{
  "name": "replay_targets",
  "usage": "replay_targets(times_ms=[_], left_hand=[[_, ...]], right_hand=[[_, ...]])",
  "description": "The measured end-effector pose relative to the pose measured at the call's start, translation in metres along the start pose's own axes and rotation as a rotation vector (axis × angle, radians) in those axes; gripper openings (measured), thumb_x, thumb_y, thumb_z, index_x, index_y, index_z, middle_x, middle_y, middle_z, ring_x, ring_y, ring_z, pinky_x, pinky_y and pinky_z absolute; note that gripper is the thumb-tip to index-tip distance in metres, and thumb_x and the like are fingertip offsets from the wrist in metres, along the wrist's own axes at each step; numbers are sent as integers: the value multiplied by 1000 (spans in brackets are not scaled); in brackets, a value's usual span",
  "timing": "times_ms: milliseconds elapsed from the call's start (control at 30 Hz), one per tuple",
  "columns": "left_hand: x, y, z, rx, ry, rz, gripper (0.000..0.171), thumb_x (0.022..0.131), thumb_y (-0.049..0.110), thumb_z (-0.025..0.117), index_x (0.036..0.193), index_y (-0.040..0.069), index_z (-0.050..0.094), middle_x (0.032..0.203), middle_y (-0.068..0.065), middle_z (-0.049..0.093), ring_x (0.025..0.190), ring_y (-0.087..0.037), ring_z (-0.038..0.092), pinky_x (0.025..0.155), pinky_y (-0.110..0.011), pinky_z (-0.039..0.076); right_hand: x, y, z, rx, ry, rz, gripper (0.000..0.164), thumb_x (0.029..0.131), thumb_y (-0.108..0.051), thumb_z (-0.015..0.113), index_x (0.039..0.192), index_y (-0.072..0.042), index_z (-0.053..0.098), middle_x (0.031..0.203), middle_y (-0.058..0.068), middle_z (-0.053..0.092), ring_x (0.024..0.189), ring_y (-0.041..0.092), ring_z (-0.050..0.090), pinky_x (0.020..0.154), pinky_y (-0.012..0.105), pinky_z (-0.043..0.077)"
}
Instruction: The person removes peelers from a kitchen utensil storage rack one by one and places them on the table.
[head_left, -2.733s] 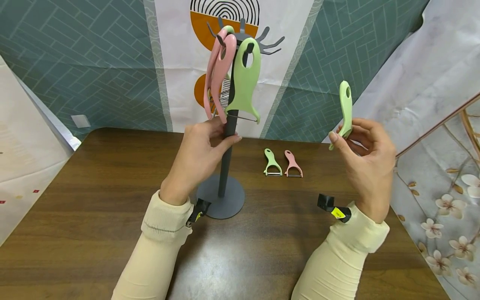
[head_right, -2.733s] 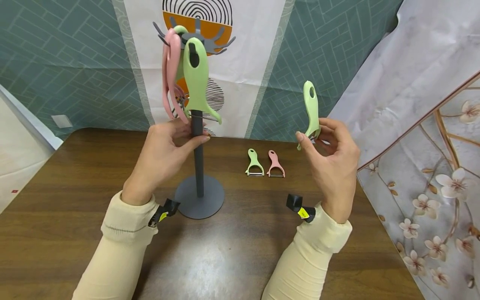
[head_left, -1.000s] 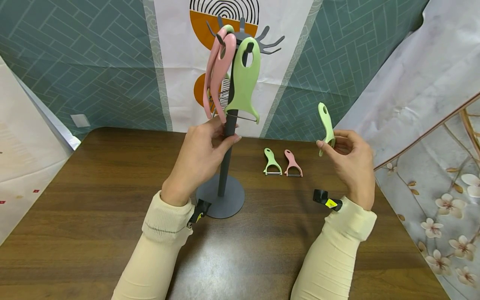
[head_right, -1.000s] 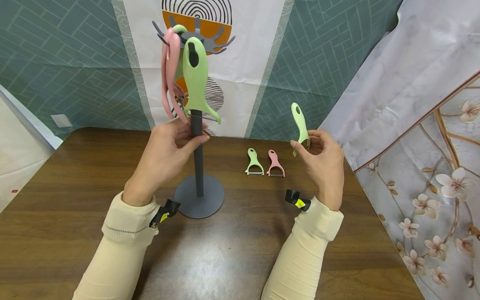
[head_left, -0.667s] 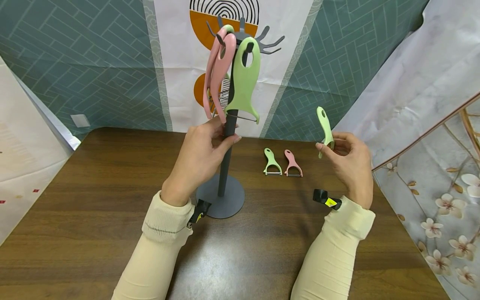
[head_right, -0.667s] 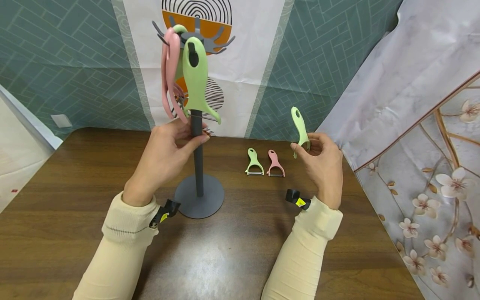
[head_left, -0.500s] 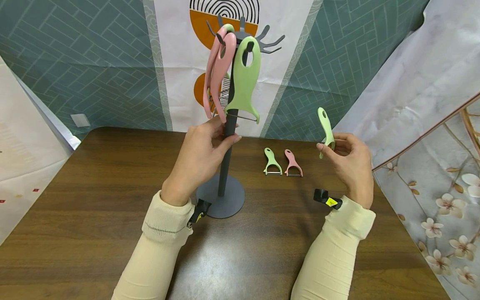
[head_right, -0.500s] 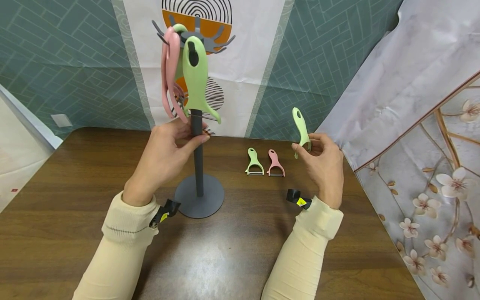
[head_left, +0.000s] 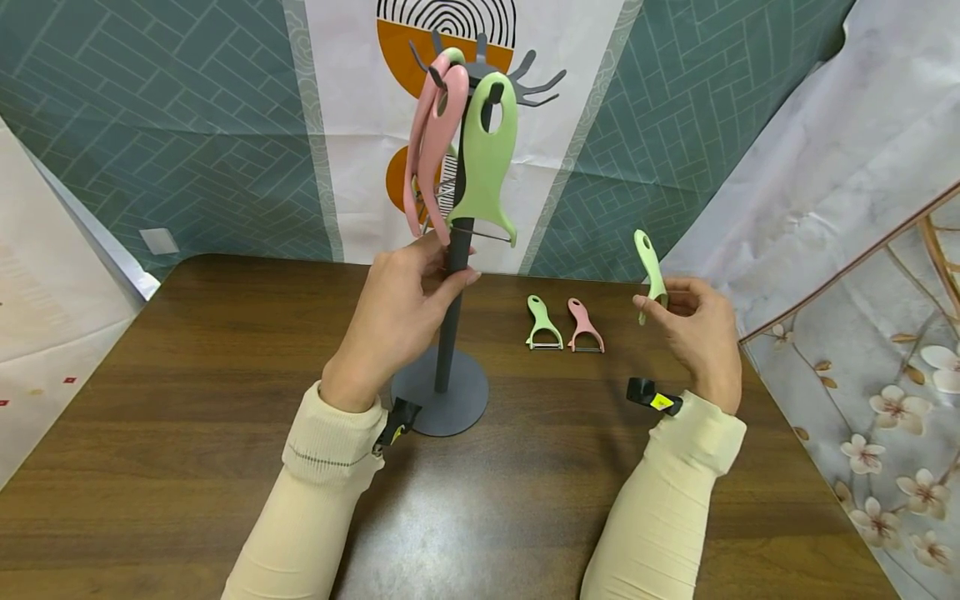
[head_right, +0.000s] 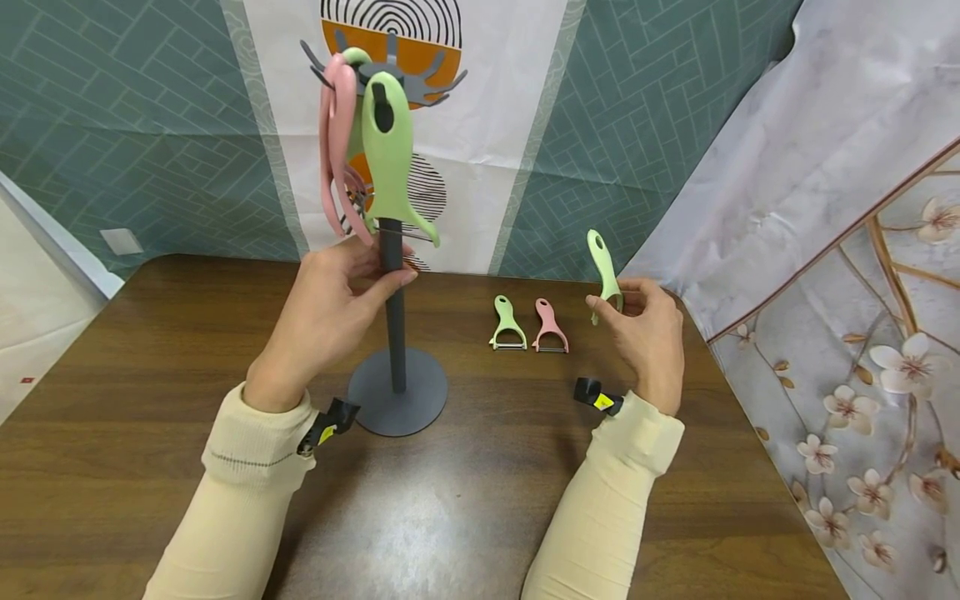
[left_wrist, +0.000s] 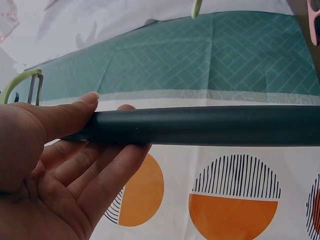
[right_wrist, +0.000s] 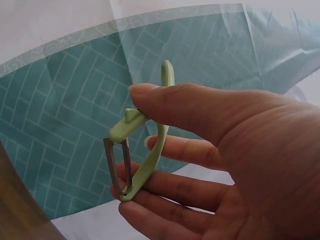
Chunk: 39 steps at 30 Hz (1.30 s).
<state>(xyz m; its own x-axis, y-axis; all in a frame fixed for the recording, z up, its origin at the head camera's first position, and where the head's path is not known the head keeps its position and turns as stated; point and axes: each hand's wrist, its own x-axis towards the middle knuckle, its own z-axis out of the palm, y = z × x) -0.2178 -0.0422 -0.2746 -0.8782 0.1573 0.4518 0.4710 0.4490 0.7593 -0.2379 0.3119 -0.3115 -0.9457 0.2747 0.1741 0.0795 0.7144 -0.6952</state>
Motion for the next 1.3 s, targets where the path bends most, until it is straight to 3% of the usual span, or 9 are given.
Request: replay_targets(times_ms=[400, 633, 1033, 1300], left_hand=[[0, -1, 0, -7, 4, 1, 22, 94, 17, 75, 114, 10, 69, 98, -5, 77, 89, -16, 74, 83, -35, 59], [-1, -1, 0, -5, 4, 4, 22, 94, 17, 75, 115, 10, 69, 98, -5, 77, 90, -16, 74, 83, -35, 59], [0, -2, 0, -5, 1, 6, 22, 94, 18, 75, 114, 9, 69, 98, -6, 76, 89, -16, 74, 83, -35, 59], [0, -1, 1, 3, 6, 8, 23, 94, 18, 75, 115, 9, 69, 99, -6, 77, 90, -16, 74, 84, -34, 59]], right_hand=[[3, 6, 3, 18, -13, 17, 62, 86, -56, 76, 131, -15, 64, 113, 4, 71, 93, 1, 60, 84, 30, 44], [6, 10, 5, 27, -35, 19, 58, 89, -50, 76, 132, -13, 64, 104, -4, 68, 88, -2, 59, 82, 28, 44], [8, 16, 10, 48, -34, 26, 56, 89, -49, 77, 130, -13, 65, 107, 1, 70, 89, 0, 60, 85, 31, 44], [10, 19, 13, 28, -58, 44, 60, 89, -55, 74, 132, -14, 64, 111, 2, 70, 95, 9, 61, 82, 32, 45]])
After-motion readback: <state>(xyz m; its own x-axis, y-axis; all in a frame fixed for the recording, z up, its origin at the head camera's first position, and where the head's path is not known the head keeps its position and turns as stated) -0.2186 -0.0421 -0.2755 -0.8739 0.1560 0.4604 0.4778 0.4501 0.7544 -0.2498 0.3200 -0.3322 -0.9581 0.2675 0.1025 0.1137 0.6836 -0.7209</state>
